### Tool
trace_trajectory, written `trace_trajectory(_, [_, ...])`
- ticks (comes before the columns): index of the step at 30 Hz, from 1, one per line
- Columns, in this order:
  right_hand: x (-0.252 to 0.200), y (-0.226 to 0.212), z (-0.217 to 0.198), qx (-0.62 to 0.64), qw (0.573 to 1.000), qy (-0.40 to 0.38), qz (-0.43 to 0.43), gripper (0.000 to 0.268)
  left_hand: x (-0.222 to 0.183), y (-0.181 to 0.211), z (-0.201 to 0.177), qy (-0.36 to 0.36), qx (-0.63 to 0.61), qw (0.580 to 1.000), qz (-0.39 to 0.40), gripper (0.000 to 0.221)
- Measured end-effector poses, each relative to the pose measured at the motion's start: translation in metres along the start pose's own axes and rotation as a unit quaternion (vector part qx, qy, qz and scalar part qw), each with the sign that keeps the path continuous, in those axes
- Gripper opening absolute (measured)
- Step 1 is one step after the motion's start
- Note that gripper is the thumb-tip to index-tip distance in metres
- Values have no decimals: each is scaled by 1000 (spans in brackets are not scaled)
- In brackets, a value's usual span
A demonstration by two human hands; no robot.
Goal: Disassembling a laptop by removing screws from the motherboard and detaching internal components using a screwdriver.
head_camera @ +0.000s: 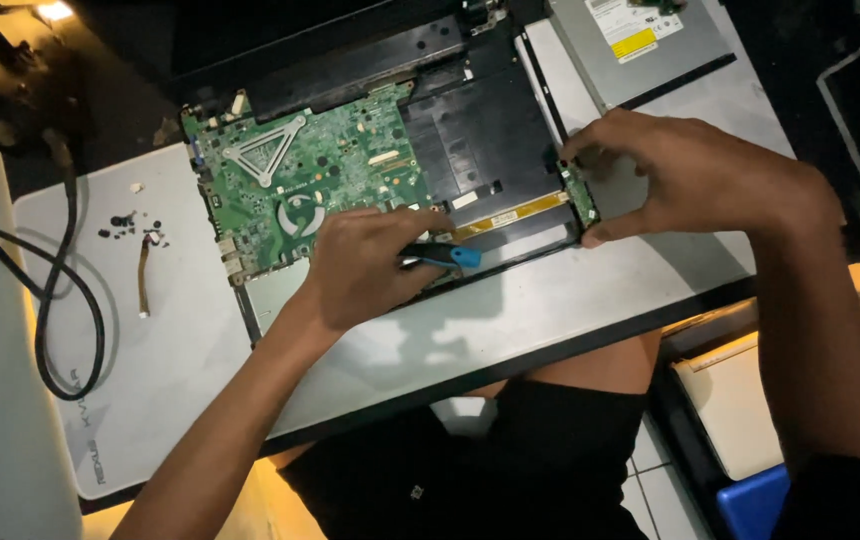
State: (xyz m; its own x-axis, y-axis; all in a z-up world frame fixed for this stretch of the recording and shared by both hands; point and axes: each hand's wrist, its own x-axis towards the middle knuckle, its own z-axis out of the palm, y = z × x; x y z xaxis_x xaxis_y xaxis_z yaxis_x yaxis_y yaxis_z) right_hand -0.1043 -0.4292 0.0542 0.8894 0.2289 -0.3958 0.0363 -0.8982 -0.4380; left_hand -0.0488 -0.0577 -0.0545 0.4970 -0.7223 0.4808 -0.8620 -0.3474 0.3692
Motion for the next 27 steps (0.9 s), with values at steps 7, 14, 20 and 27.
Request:
trace_trajectory(7, [1,-6,-5,26,999,-26,32,106,0,3,-4,-17,-2,1000,1,30])
trace_trajectory(14, [2,1,1,-31,999,5,-21,97,1,8,-4,-19,-13,1000,-14,29])
trace_trajectory(20, [-2,3,9,-32,999,23,-13,96,1,8,-5,-14,-8,1000,-14,32])
trace_trajectory(27, [-11,18,17,7,996,59,-61,100,1,7,-5,0,-11,1000,-5,32])
